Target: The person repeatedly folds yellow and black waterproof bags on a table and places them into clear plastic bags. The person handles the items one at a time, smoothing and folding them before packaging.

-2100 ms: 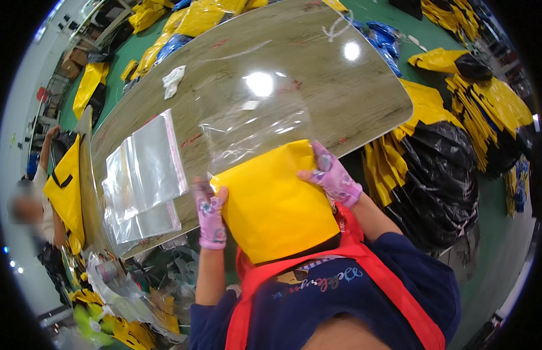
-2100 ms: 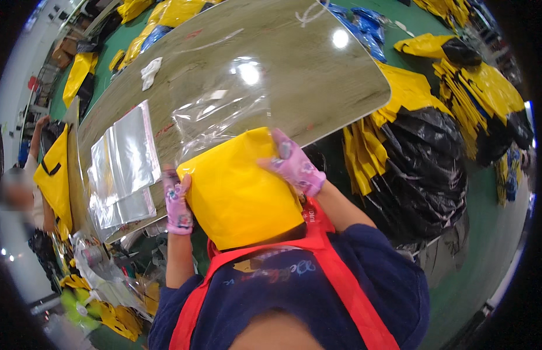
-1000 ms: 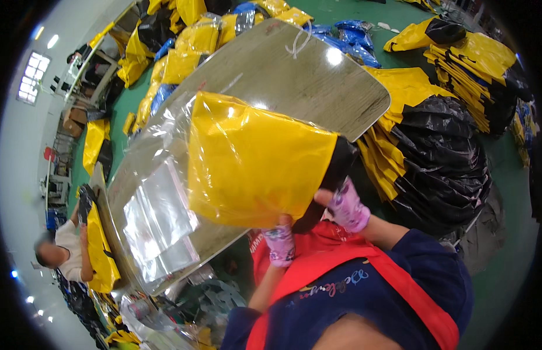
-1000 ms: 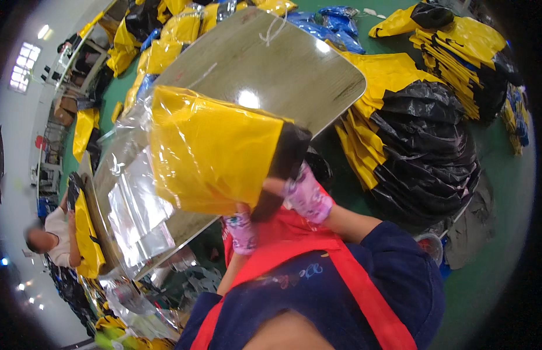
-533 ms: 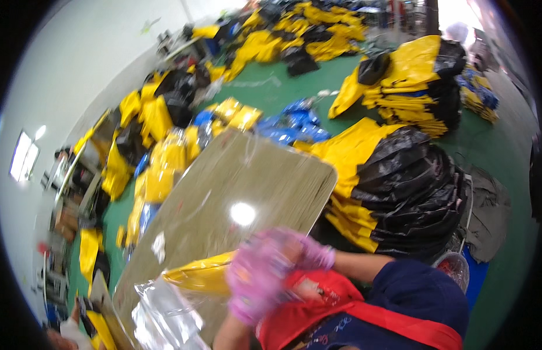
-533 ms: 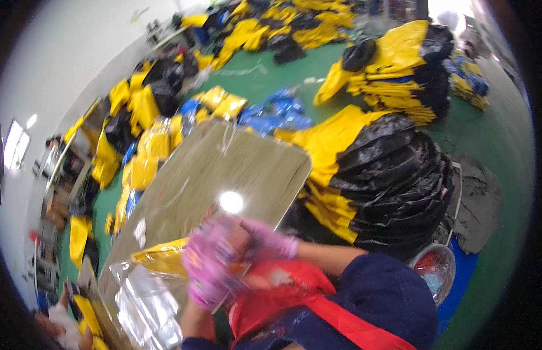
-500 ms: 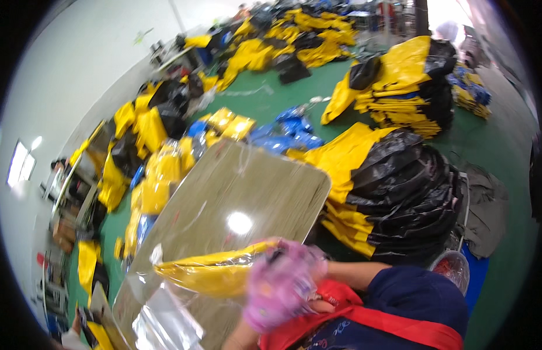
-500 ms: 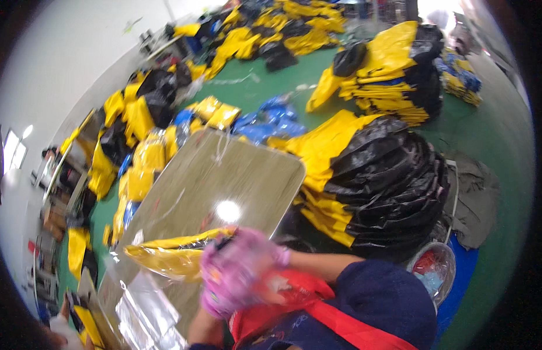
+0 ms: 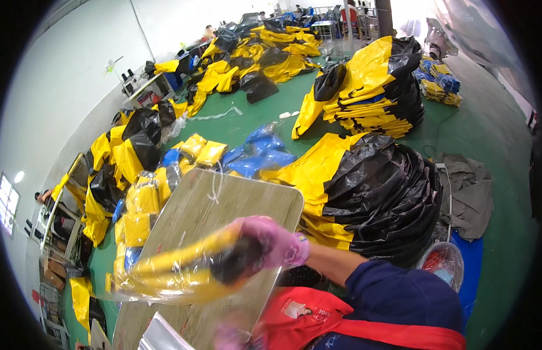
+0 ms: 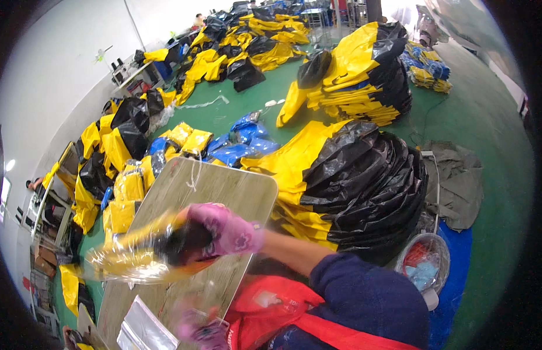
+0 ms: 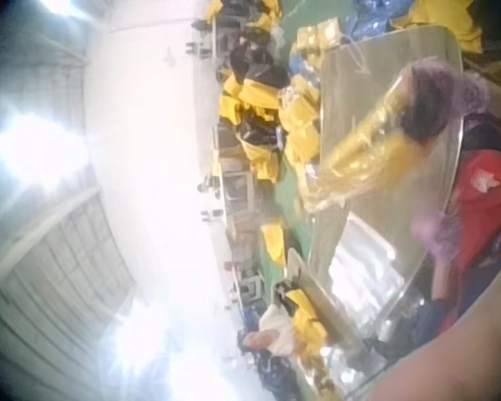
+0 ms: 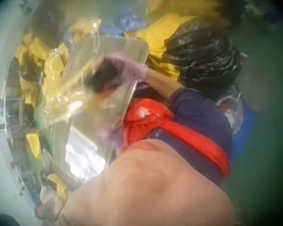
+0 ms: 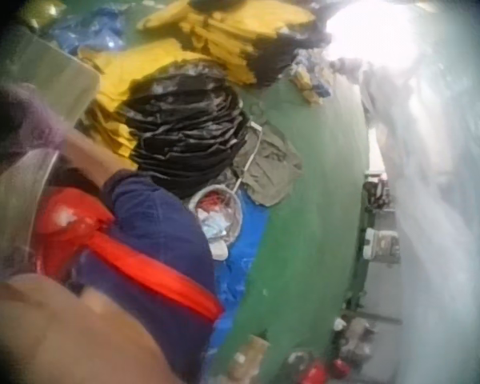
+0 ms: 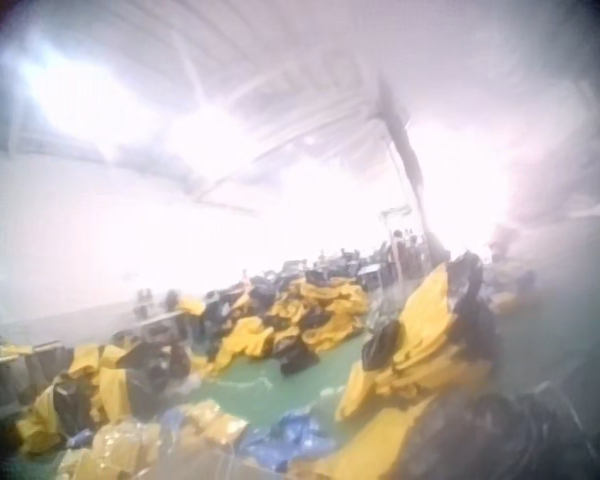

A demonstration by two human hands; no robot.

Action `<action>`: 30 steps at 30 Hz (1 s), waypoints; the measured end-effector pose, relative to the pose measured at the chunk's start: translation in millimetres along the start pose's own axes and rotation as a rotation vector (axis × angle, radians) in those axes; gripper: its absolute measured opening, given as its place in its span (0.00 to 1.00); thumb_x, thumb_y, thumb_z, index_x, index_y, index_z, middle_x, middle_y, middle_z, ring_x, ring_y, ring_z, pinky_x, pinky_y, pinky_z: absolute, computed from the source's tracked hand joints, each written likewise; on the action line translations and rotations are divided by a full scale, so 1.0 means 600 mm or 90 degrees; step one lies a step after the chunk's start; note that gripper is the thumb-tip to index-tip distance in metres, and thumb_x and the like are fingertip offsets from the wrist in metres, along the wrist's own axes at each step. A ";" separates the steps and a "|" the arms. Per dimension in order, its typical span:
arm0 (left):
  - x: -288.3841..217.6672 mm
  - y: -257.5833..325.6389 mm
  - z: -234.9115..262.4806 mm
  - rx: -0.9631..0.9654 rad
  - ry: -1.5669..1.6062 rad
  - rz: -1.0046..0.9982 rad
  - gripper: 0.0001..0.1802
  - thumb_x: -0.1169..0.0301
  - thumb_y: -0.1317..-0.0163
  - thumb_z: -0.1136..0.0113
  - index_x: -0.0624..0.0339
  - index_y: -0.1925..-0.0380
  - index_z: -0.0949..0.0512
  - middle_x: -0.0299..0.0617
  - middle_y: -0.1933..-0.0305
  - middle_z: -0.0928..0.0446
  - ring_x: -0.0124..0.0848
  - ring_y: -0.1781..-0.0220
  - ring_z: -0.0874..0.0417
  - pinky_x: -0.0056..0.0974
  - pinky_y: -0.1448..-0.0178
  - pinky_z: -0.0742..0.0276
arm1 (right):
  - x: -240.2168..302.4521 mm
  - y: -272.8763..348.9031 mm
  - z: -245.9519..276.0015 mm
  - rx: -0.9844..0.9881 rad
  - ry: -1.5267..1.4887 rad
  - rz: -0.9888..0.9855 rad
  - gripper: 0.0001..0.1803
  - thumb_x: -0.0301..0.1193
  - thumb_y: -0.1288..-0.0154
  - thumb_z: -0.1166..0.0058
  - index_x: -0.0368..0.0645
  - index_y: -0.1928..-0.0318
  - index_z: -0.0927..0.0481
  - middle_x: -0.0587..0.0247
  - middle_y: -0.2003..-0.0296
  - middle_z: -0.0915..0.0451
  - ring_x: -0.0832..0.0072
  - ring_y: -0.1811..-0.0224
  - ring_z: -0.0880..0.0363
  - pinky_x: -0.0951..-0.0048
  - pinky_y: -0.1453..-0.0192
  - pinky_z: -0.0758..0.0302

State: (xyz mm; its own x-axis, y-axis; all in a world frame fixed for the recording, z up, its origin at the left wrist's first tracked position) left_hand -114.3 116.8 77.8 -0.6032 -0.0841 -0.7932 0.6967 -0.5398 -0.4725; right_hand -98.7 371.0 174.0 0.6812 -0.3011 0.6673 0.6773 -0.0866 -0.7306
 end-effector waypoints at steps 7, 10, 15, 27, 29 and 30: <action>-0.119 -0.062 0.096 -0.160 -0.211 -0.081 0.42 0.40 0.65 0.24 0.63 0.58 0.23 0.48 0.58 0.20 0.43 0.52 0.19 0.47 0.43 0.28 | 0.049 0.034 -0.033 0.077 0.436 0.277 0.21 0.46 0.49 0.41 0.54 0.55 0.25 0.64 0.48 0.25 0.65 0.49 0.23 0.62 0.42 0.30; -0.083 -0.020 0.081 -0.281 0.004 -0.058 0.41 0.40 0.60 0.27 0.64 0.58 0.23 0.48 0.55 0.21 0.42 0.51 0.20 0.46 0.42 0.27 | 0.030 0.053 -0.028 -0.112 -0.217 -0.181 0.24 0.43 0.46 0.33 0.42 0.55 0.22 0.56 0.44 0.26 0.68 0.45 0.26 0.64 0.40 0.31; -0.105 -0.047 0.050 -0.259 0.256 -0.114 0.46 0.41 0.49 0.34 0.68 0.44 0.32 0.52 0.47 0.26 0.42 0.45 0.24 0.45 0.37 0.30 | 0.019 0.078 -0.057 -0.243 -0.281 -0.304 0.04 0.23 0.42 0.39 0.38 0.66 0.21 0.53 0.61 0.17 0.71 0.57 0.19 0.70 0.48 0.25; -0.164 -0.029 0.131 -0.556 -0.185 -0.098 0.17 0.67 0.31 0.52 0.71 0.63 0.19 0.52 0.58 0.17 0.43 0.52 0.17 0.43 0.41 0.27 | 0.088 -0.002 -0.080 -0.134 0.244 0.102 0.10 0.22 0.53 0.35 0.47 0.67 0.16 0.64 0.63 0.15 0.63 0.54 0.19 0.63 0.46 0.27; -0.185 -0.074 0.149 -0.527 -0.196 0.011 0.16 0.68 0.30 0.53 0.70 0.64 0.20 0.51 0.59 0.17 0.42 0.52 0.17 0.42 0.42 0.26 | 0.078 -0.047 -0.077 -0.140 0.253 0.107 0.11 0.22 0.54 0.35 0.49 0.68 0.17 0.65 0.63 0.15 0.62 0.53 0.19 0.63 0.45 0.28; -0.205 -0.070 0.165 -0.526 -0.166 -0.038 0.16 0.69 0.30 0.54 0.70 0.65 0.20 0.51 0.59 0.17 0.40 0.52 0.18 0.41 0.43 0.26 | 0.121 -0.047 -0.076 -0.172 0.235 0.153 0.09 0.22 0.52 0.35 0.48 0.69 0.17 0.65 0.64 0.15 0.63 0.53 0.19 0.63 0.44 0.28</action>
State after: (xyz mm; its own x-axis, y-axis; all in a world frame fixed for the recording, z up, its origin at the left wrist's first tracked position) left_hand -107.9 66.7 233.4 -0.6468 -0.3186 -0.6929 0.6591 0.2237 -0.7180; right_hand -81.2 308.1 236.1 0.6330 -0.6531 0.4156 0.3844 -0.2007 -0.9011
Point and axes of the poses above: each hand's wrist, its own y-axis away from the middle knuckle, its own z-axis out of the back of the hand, x = y × z, the point moved 1 cm from there along -y, towards the middle knuckle
